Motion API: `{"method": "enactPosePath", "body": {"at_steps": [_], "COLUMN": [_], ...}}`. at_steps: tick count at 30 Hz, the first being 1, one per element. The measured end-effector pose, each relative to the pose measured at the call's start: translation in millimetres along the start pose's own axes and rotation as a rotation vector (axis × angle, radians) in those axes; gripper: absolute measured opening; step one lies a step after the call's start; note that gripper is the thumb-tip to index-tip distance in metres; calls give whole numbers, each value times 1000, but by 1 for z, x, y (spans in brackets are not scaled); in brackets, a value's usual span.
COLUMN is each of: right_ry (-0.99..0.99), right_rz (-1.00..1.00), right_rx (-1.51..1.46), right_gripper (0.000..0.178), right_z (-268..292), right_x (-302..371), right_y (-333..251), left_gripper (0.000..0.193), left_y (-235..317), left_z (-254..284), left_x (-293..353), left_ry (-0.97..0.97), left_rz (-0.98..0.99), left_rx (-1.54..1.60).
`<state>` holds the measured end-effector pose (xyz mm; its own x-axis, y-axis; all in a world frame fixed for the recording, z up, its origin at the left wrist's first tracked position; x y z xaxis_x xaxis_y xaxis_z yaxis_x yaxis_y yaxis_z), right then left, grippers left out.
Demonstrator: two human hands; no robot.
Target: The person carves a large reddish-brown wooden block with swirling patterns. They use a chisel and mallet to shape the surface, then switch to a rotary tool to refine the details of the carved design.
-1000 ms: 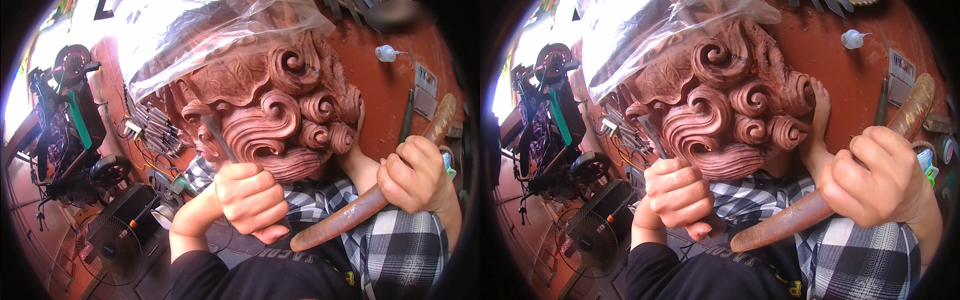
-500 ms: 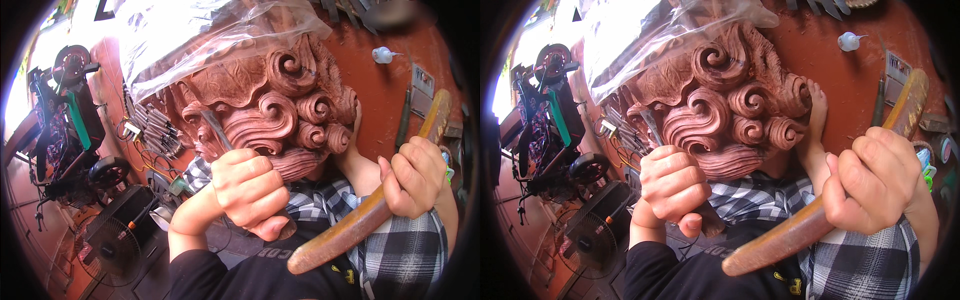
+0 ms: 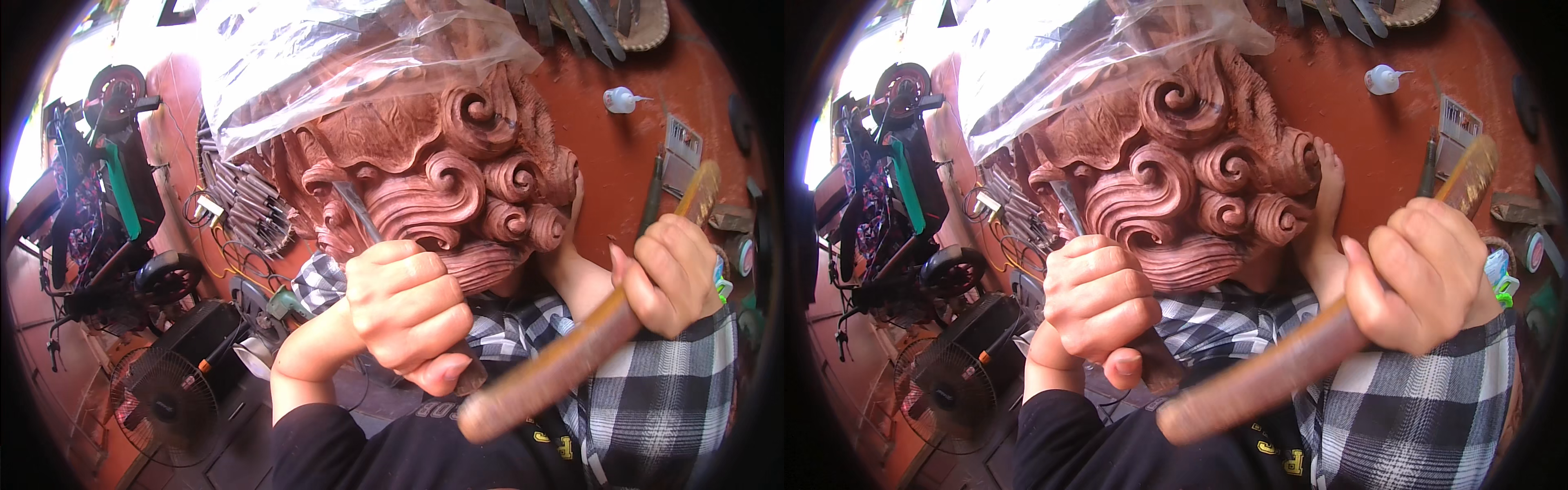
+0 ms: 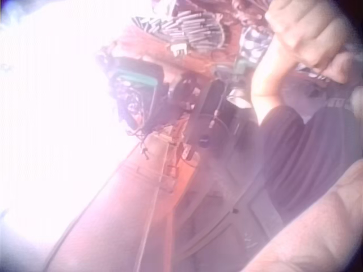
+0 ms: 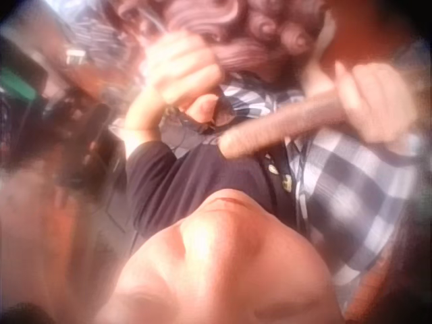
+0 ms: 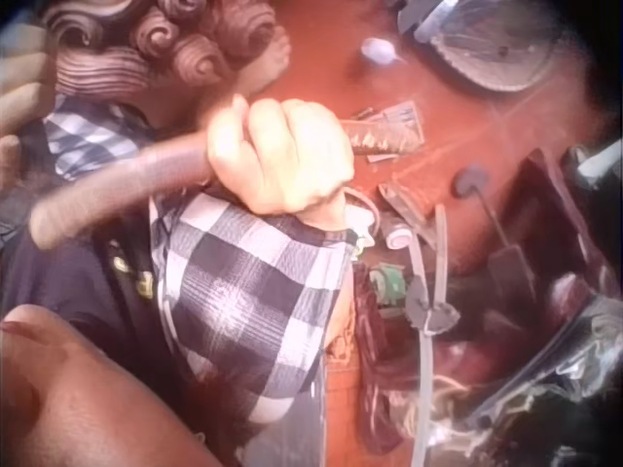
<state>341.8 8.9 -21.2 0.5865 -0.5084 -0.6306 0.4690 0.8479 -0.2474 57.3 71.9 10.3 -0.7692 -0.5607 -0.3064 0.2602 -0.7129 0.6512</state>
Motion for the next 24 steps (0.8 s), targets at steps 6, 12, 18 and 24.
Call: {"method": "enactPosePath", "body": {"at_steps": [6,12,18,24], "right_ry": [-3,48,48,24], "right_rz": [-23,-1,-36,-54], "right_rx": [-18,-160,-134,-149], "right_gripper": [32,40,39,38], "right_z": [2,4,6,6], "right_x": [2,10,12,17], "right_y": [9,17,20,19], "left_gripper": [32,32,31,38], "left_y": [5,2,1,3], "left_z": [5,4,4,5], "left_x": [-9,-10,-11,-19], "left_ry": [-56,-16,-11,-44], "left_rz": [90,96,112,142], "left_rx": [-17,11,17,-4]}}
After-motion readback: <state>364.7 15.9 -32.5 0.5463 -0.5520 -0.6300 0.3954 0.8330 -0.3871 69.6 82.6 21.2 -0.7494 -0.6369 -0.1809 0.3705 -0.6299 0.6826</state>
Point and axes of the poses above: each hand's wrist, its own x-axis away from the middle knuckle, its own z-axis out of the back of the hand, y = z × x, the point moved 1 cm from there along -x, towards the middle knuckle, and after that the axes turned 9 degrees about z, right-handed, at the moved point
